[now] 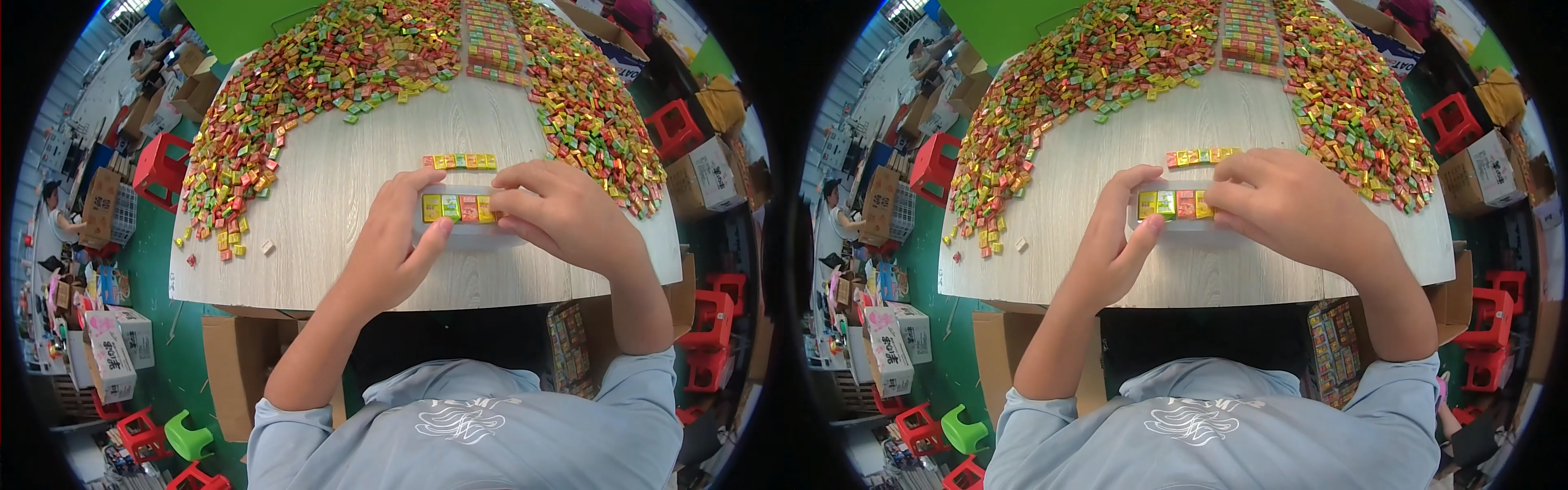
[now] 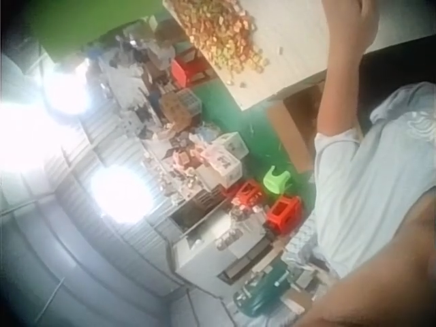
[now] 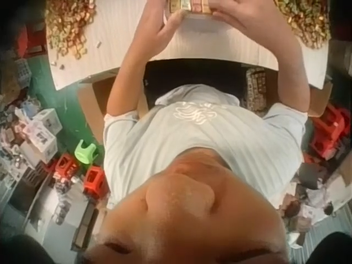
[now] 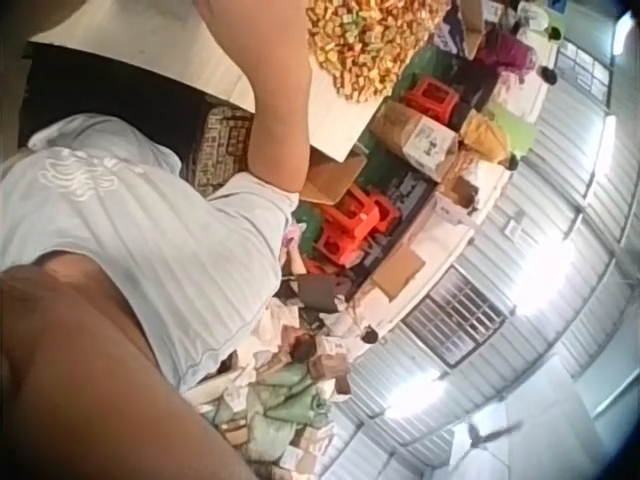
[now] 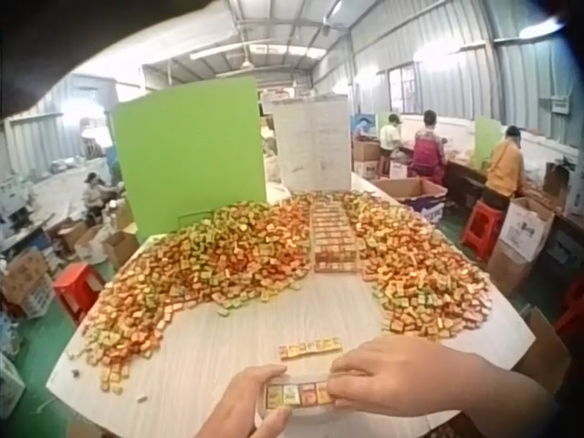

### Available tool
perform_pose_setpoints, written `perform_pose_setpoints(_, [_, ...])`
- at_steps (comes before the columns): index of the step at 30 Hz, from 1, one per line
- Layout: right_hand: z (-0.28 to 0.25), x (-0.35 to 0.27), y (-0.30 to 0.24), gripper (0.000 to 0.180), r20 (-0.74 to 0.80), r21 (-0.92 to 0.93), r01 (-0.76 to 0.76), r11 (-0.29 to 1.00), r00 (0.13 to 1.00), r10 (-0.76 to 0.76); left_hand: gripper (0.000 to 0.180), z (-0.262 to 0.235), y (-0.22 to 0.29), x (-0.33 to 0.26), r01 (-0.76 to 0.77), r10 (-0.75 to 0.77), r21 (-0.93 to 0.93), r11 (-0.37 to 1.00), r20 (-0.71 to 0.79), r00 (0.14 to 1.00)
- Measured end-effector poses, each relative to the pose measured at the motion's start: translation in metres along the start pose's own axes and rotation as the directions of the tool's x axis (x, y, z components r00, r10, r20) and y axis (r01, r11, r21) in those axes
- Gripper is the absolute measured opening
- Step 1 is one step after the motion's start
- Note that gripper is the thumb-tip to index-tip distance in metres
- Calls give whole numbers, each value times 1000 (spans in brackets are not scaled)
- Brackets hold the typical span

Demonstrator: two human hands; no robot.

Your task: Packing small colorful rectangular items into transparent plastic containers at a factory workstation.

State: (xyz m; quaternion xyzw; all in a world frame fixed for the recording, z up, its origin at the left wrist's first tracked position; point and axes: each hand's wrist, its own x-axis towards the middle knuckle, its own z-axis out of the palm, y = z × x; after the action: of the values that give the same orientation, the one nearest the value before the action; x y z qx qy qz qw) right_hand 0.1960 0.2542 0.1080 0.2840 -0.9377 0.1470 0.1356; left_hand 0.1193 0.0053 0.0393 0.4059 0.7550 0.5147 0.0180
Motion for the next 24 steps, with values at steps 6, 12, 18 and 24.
perform_pose_setpoints(6, [-3, -2, 4, 18, 16, -95, 89, 992, 996, -88, 51, -2, 2, -3, 16, -16, 11, 1000, 55, 998])
perform_pose_setpoints(12, [-5, 2, 4, 18, 3, -63, 105, 992, 994, -105, 53, -6, -4, -3, -28, 28, 6, 1000, 79, 997])
perform_pose_setpoints(18, [-12, 7, 2, 24, -3, -148, 105, 983, 994, -107, 59, -17, -7, 2, -64, 65, -16, 998, 112, 992])
perform_pose_setpoints(24, [-26, 4, 13, 20, -35, -86, 108, 990, 993, -111, 65, -52, -62, 53, -64, 108, 450, 891, -73, 991])
